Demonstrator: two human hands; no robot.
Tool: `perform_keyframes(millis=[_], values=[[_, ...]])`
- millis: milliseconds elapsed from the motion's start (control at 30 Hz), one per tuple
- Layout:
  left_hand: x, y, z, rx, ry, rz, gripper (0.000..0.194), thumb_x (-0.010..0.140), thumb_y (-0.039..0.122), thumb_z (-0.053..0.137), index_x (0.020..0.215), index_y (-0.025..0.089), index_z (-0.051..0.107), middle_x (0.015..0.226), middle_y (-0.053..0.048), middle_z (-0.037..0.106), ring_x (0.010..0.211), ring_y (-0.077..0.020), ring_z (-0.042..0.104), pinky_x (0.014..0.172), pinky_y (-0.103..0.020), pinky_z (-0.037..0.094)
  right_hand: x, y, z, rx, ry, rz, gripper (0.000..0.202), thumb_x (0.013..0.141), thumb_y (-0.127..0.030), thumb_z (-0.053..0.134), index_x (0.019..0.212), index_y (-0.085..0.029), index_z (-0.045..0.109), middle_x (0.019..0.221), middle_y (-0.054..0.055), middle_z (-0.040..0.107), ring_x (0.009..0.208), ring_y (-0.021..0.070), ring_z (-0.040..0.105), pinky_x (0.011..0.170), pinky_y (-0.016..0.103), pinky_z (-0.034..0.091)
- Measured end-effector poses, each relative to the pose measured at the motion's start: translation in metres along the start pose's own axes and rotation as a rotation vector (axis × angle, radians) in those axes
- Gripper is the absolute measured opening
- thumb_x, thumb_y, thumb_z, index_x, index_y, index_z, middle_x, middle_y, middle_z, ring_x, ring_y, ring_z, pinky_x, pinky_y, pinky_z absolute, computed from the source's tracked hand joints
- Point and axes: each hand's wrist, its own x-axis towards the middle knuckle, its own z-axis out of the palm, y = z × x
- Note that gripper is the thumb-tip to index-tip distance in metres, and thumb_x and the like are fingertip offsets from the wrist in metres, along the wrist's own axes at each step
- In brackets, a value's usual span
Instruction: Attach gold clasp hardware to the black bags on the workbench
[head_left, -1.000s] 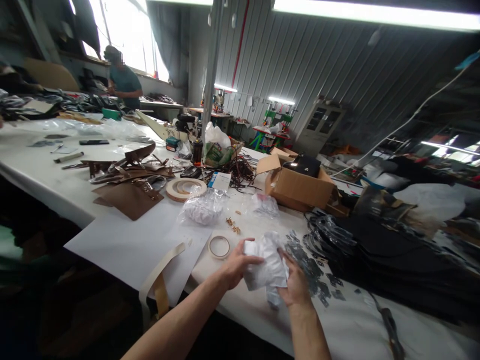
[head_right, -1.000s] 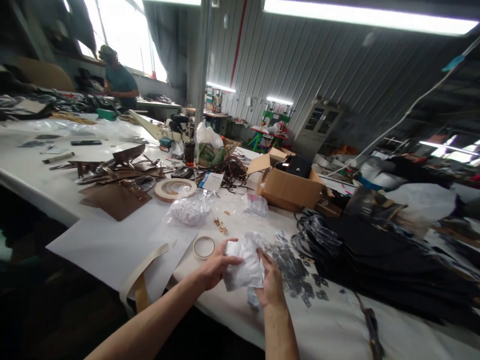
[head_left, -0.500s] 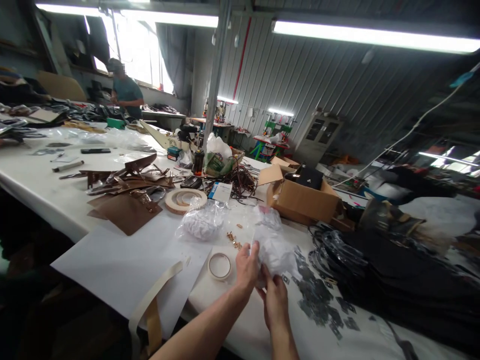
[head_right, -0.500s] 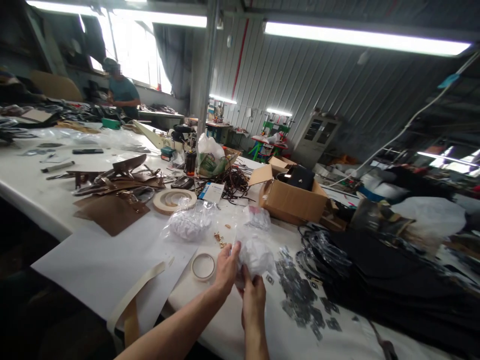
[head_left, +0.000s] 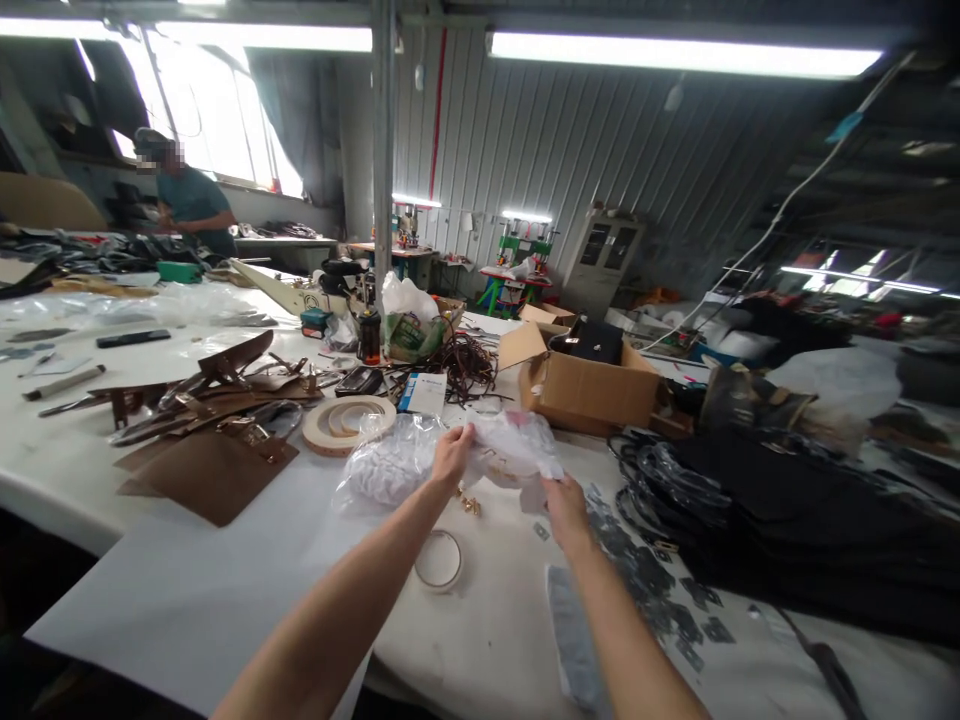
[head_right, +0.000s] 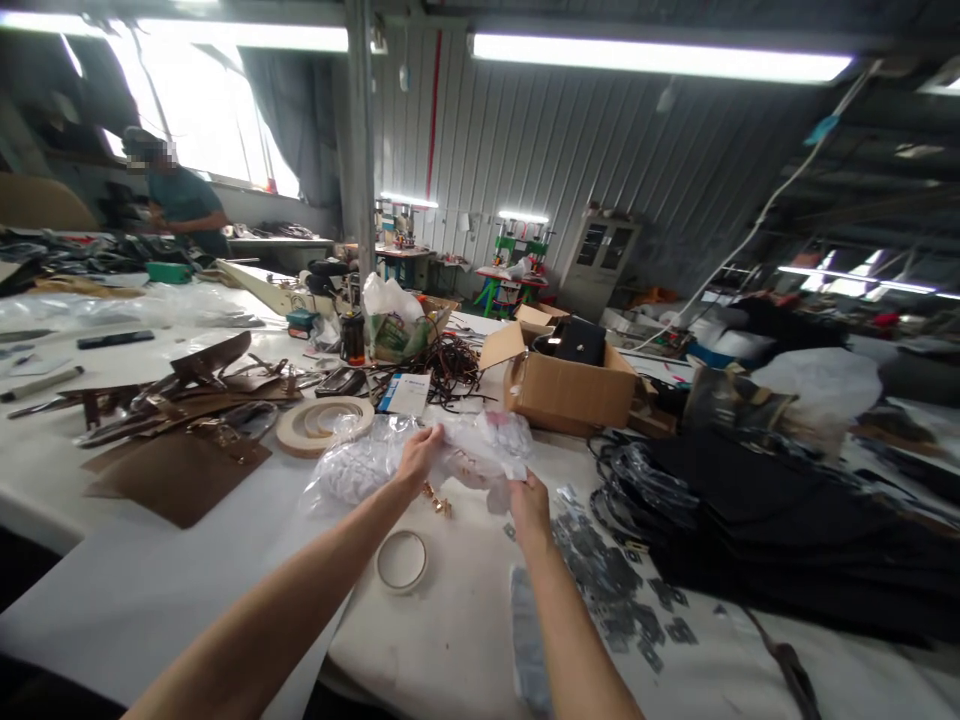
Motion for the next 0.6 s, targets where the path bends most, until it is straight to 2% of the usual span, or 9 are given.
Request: perform_keyframes(millis=[133, 300, 467, 600], values=[[0.016, 0.008, -0.005, 0.013, -0.025, 0.016, 0.046, 0.071, 0.063, 0.074, 0.068, 0.017, 0.064, 0.057, 0.002, 0.057, 0.055, -0.0133, 0.051, 0.051, -0.022, 0.036, 0.02, -0.017, 0.004, 0.026, -0.046, -0.041, 0.046, 0.061, -0.052, 0.08, 0.091, -0.018, 0.077, 0.075, 0.005, 0.077, 0.068, 0.0243, 0.07, 0.056, 0.028, 0.051], [0.03, 0.02, 0.003, -0.005, -0.026, 0.02, 0.04, 0.068, 0.054, 0.078, 0.066, 0.016, 0.065, 0.053, 0.001, 0.059, 0.049, -0.0121, 0.051, 0.047, -0.021, 0.036, 0.033, -0.043, 0.006, 0.035, -0.068, -0.113, 0.05, 0.062, -0.049, 0.081, 0.101, -0.018, 0.079, 0.084, 0.007, 0.08, 0.07, 0.0242, 0.071, 0.058, 0.029, 0.053], [0.037, 0.044, 0.016, -0.081, -0.055, 0.071, 0.038, 0.07, 0.051, 0.078, 0.071, 0.013, 0.07, 0.057, -0.002, 0.063, 0.051, -0.0131, 0.056, 0.049, -0.022, 0.043, 0.041, -0.073, 0.003, 0.031, -0.046, -0.278, 0.043, 0.066, -0.045, 0.08, 0.1, -0.019, 0.08, 0.101, 0.008, 0.081, 0.09, 0.0249, 0.072, 0.079, 0.033, 0.056], [0.037, 0.066, 0.025, -0.132, -0.053, 0.13, 0.038, 0.072, 0.05, 0.077, 0.07, 0.013, 0.067, 0.057, 0.0, 0.061, 0.051, -0.0116, 0.055, 0.05, -0.021, 0.042, 0.038, -0.097, -0.001, -0.005, -0.03, -0.46, 0.036, 0.073, -0.043, 0.076, 0.099, -0.019, 0.08, 0.104, 0.01, 0.08, 0.099, 0.0251, 0.073, 0.091, 0.037, 0.055]])
